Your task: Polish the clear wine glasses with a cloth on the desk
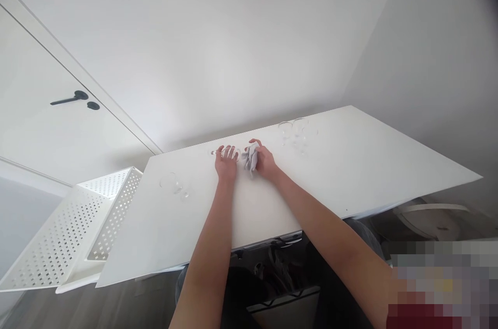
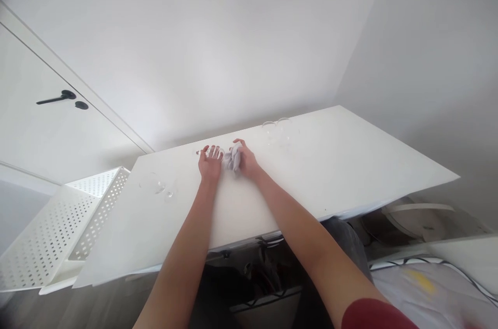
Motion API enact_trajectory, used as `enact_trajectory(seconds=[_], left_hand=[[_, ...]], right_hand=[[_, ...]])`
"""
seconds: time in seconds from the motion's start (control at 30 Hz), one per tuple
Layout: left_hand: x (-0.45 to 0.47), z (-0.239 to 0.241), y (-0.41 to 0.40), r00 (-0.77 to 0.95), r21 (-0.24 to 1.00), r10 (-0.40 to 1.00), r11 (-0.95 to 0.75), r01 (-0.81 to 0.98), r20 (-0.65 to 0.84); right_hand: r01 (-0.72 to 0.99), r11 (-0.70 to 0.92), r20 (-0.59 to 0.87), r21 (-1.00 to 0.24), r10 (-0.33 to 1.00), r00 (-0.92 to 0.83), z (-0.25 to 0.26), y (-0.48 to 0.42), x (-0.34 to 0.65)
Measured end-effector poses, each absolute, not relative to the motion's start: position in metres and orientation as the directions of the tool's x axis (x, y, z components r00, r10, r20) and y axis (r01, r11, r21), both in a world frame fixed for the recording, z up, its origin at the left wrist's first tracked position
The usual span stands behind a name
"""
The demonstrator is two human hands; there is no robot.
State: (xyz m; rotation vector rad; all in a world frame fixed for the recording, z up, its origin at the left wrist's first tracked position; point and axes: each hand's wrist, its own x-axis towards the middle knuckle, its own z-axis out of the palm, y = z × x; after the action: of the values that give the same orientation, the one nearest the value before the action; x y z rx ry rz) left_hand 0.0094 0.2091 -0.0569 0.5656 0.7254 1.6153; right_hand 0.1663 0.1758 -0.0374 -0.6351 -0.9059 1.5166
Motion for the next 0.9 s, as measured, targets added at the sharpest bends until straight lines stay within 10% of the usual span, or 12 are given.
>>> enact_trajectory(seconds=[0.43, 0.9], left_hand=[[0.025, -0.041, 0.185, 0.305, 0.842, 0.942, 0.274, -0.465, -0.138], [0.005, -0.035, 0.194, -0.014, 0.700, 0.999, 0.025, -0.713, -0.050]], right_hand=[[-0.662, 0.086, 0.152, -0.745, 0.988, -0.042, -0.034, 0.180, 0.178], [-0.439, -0.015, 0.033, -0.898, 0.994, -0.101, -0.041, 0.188, 0.184]])
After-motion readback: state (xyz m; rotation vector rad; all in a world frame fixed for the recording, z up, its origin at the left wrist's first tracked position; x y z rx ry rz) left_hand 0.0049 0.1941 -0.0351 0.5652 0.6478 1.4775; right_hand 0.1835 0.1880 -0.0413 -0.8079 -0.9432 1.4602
